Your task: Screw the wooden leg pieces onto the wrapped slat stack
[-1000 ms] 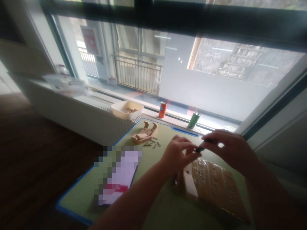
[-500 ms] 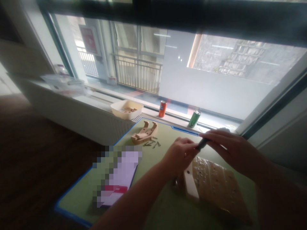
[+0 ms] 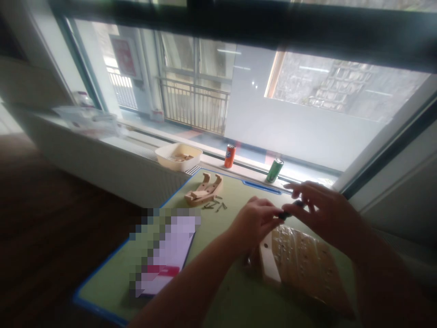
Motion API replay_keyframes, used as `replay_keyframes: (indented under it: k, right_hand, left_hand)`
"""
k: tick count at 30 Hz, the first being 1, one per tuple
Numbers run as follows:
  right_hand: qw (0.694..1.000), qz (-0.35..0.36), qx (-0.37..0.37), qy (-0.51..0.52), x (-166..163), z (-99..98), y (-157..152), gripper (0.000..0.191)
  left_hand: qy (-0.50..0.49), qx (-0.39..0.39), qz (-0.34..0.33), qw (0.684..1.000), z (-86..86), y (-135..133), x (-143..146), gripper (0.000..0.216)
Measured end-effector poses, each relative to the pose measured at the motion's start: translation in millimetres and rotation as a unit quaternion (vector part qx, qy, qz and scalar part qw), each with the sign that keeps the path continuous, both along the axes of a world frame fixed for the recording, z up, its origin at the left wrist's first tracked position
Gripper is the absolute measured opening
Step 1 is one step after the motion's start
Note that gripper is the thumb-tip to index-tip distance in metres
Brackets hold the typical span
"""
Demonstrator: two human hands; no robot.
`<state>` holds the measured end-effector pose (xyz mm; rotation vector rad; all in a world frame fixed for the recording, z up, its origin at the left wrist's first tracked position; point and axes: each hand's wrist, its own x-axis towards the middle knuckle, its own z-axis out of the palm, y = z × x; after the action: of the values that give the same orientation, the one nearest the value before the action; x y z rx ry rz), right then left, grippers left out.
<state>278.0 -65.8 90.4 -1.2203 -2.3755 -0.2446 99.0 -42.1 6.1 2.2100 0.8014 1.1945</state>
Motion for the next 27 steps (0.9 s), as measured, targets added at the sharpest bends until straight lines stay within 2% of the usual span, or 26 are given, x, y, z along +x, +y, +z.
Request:
replay_keyframes:
  k: [4, 7, 11, 15, 20, 22, 27]
  right_hand:
    - [0.99, 0.11, -0.082, 0.038, 12, 2.4, 1, 0.032]
    - [0.992, 0.073, -0.087, 0.057, 15, 2.1, 5, 0.031]
    - [0.997, 0.014, -0.037, 0.059, 7, -2.2, 11, 0.023]
    - [0.998, 0.036, 0.02, 0.046, -3, -6.6, 11, 0.025]
    - [0.996, 0.063, 0.022, 0.057, 5, -7.2, 10, 0.031]
    - [0.997, 0.05, 0.026, 0.053, 9, -6.3, 12, 0.026]
    - [0.998, 0.021, 0.06, 0.028, 4, -5.2, 13, 0.021]
  left_hand:
    - [-0.003, -0.003, -0.014, 1.0, -0.9, -1, 2, 0.022]
    - [-0.01, 0.016, 0.015, 1.0, -3.5, 0, 5, 0.023]
    - [-0.029, 0.024, 0.063, 0.997, -6.9, 1, 6, 0.027]
    - [-0.015, 0.015, 0.071, 0.997, -5.4, 2, 3, 0.019]
    - [0.012, 0.044, 0.04, 0.998, -3.1, 0, 2, 0.025]
    - [0.009, 0.05, 0.037, 0.998, -4.6, -1, 3, 0.025]
    - [-0.032, 0.034, 0.08, 0.996, -7.8, 2, 4, 0.03]
